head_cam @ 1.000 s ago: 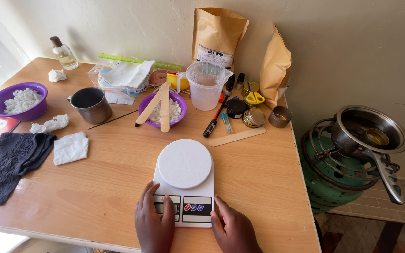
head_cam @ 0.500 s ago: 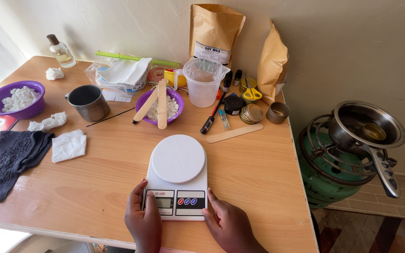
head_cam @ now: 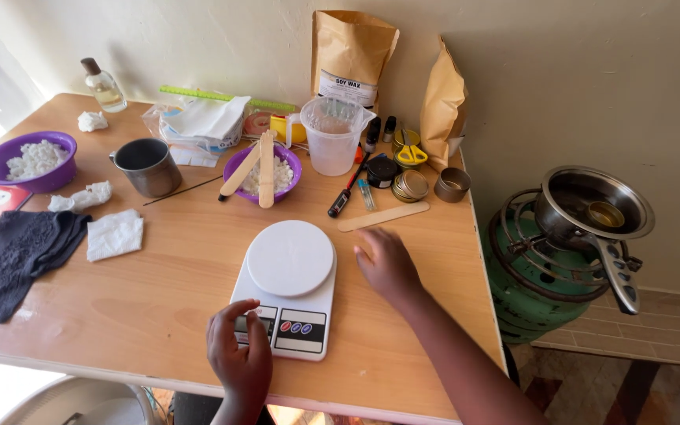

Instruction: Cleaning a metal tin, setting up a digital scale, weighing the tin, and recording the weight in a notebook.

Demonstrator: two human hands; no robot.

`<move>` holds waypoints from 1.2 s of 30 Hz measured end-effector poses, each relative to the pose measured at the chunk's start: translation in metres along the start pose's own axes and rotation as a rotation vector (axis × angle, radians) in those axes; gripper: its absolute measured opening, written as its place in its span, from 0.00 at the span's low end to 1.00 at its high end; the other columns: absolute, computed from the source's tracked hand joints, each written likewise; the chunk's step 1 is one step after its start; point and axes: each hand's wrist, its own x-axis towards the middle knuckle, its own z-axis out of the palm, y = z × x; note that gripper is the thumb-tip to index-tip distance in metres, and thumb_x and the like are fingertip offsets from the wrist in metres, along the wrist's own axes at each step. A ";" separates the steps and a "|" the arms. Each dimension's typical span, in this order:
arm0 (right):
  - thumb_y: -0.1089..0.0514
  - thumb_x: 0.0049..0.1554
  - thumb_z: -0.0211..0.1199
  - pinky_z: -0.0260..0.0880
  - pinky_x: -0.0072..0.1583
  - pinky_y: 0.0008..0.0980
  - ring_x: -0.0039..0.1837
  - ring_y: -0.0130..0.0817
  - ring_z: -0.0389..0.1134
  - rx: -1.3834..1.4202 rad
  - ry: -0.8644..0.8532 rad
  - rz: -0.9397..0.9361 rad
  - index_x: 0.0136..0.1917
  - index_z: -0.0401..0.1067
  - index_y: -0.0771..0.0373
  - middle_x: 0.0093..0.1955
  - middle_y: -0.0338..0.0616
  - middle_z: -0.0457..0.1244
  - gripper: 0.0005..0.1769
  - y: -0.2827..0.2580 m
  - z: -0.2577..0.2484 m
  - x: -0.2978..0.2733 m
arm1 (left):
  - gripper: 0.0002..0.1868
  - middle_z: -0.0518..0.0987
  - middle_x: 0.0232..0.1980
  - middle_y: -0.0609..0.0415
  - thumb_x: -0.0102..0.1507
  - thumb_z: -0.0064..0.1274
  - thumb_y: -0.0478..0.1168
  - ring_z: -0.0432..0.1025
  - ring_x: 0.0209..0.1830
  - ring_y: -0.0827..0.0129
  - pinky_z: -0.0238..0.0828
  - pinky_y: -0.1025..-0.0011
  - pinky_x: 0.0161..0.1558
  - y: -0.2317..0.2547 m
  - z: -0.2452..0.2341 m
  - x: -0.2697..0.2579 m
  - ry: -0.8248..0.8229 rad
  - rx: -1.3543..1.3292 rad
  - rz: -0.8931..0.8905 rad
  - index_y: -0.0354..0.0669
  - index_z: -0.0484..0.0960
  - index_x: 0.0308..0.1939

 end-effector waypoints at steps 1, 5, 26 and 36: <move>0.55 0.55 0.56 0.58 0.65 0.49 0.68 0.51 0.54 -0.225 -0.013 -0.122 0.64 0.62 0.63 0.66 0.52 0.58 0.25 0.010 -0.001 0.017 | 0.09 0.79 0.38 0.58 0.60 0.44 0.27 0.70 0.39 0.66 0.65 0.70 0.47 -0.001 0.002 0.000 -0.006 -0.014 0.012 0.42 0.78 0.38; 0.36 0.57 0.43 0.36 0.70 0.55 0.78 0.49 0.34 -0.338 -0.349 0.105 0.74 0.47 0.54 0.78 0.37 0.40 0.37 0.013 -0.008 0.014 | 0.08 0.79 0.37 0.56 0.60 0.45 0.27 0.71 0.39 0.65 0.65 0.69 0.48 -0.003 0.004 0.002 0.015 -0.010 0.088 0.41 0.78 0.38; 0.58 0.49 0.57 0.70 0.41 0.26 0.44 0.28 0.70 -0.247 0.440 -0.035 0.52 0.74 0.45 0.46 0.33 0.67 0.17 0.030 -0.033 -0.246 | 0.40 0.66 0.66 0.29 0.52 0.60 0.39 0.55 0.68 0.37 0.46 0.48 0.67 -0.156 -0.042 0.166 -0.224 0.682 0.052 0.26 0.66 0.65; 0.64 0.50 0.57 0.73 0.40 0.17 0.43 0.26 0.71 0.005 0.653 0.180 0.52 0.74 0.57 0.48 0.42 0.68 0.16 0.024 -0.105 -0.242 | 0.15 0.81 0.45 0.51 0.68 0.39 0.45 0.74 0.43 0.52 0.66 0.61 0.48 -0.102 -0.047 0.084 -0.362 0.697 0.043 0.51 0.81 0.50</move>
